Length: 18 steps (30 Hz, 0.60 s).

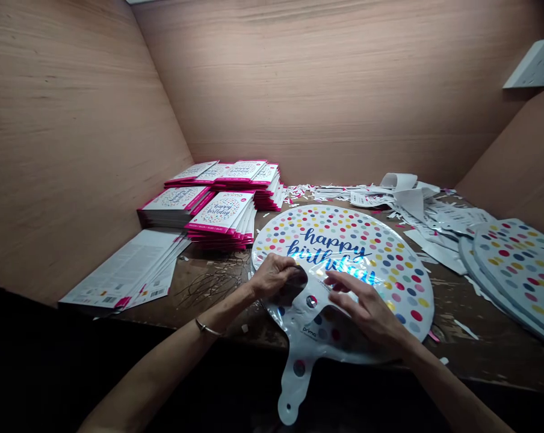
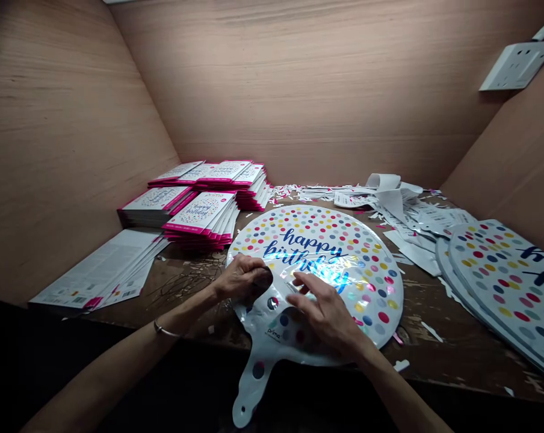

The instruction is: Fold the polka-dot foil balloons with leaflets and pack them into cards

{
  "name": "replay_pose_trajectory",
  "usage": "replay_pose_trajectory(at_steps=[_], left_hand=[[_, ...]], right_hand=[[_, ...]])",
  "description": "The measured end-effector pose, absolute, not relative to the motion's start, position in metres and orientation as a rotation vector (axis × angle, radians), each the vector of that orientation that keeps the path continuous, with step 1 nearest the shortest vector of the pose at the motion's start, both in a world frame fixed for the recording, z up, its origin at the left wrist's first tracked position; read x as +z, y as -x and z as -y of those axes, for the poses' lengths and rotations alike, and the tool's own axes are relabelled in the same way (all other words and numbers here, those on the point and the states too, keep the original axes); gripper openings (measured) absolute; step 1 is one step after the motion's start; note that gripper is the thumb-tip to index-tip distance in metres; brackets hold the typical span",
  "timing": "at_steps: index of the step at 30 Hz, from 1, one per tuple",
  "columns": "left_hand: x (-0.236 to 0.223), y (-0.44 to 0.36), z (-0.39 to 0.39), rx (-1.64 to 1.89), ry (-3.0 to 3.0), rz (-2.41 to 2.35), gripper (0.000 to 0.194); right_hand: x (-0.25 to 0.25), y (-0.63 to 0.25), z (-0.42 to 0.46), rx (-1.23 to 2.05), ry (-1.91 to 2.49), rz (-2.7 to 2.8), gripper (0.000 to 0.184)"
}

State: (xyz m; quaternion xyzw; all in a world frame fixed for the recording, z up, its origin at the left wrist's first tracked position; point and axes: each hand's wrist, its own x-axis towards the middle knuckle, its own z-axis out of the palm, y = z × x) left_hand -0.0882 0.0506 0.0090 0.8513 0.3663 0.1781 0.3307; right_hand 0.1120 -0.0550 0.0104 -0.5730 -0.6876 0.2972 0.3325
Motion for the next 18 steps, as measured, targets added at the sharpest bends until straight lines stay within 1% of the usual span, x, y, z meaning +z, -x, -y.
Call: replay_pose_trajectory(at_steps=[2, 3, 5, 6, 8, 10, 12, 15, 18], left_hand=[[0.009, 0.086, -0.053, 0.529, -2.261, -0.99, 0.029], [0.01, 0.088, -0.055, 0.544, -2.284, -0.981, 0.03], [0.012, 0.095, -0.059, 0.534, -2.339, -0.905, 0.025], [0.012, 0.102, -0.06, 0.513, -2.366, -0.846, 0.019], [0.009, 0.118, -0.063, 0.459, -2.456, -0.703, 0.013], [0.002, 0.136, -0.066, 0.429, -2.589, -0.582, 0.015], [-0.003, 0.15, -0.068, 0.456, -2.667, -0.562, 0.019], [0.001, 0.152, -0.075, 0.464, -2.502, -0.911, 0.023], [0.019, 0.128, -0.095, 0.39, -2.334, -1.256, 0.029]], right_hand=[[0.005, -0.124, 0.071, 0.355, 1.487, 1.999, 0.053], [0.0, -0.132, 0.079, 0.158, 1.492, 2.069, 0.053], [-0.014, -0.149, 0.093, -0.122, 1.502, 2.125, 0.044], [-0.021, -0.158, 0.099, -0.187, 1.513, 2.122, 0.04], [-0.033, -0.174, 0.108, -0.187, 1.543, 2.091, 0.031], [-0.041, -0.185, 0.115, -0.085, 1.556, 2.049, 0.02], [-0.044, -0.19, 0.119, 0.007, 1.552, 1.99, 0.016], [-0.04, -0.193, 0.112, 0.091, 1.621, 1.842, 0.019], [-0.023, -0.205, 0.083, 0.238, 1.838, 1.689, 0.024]])
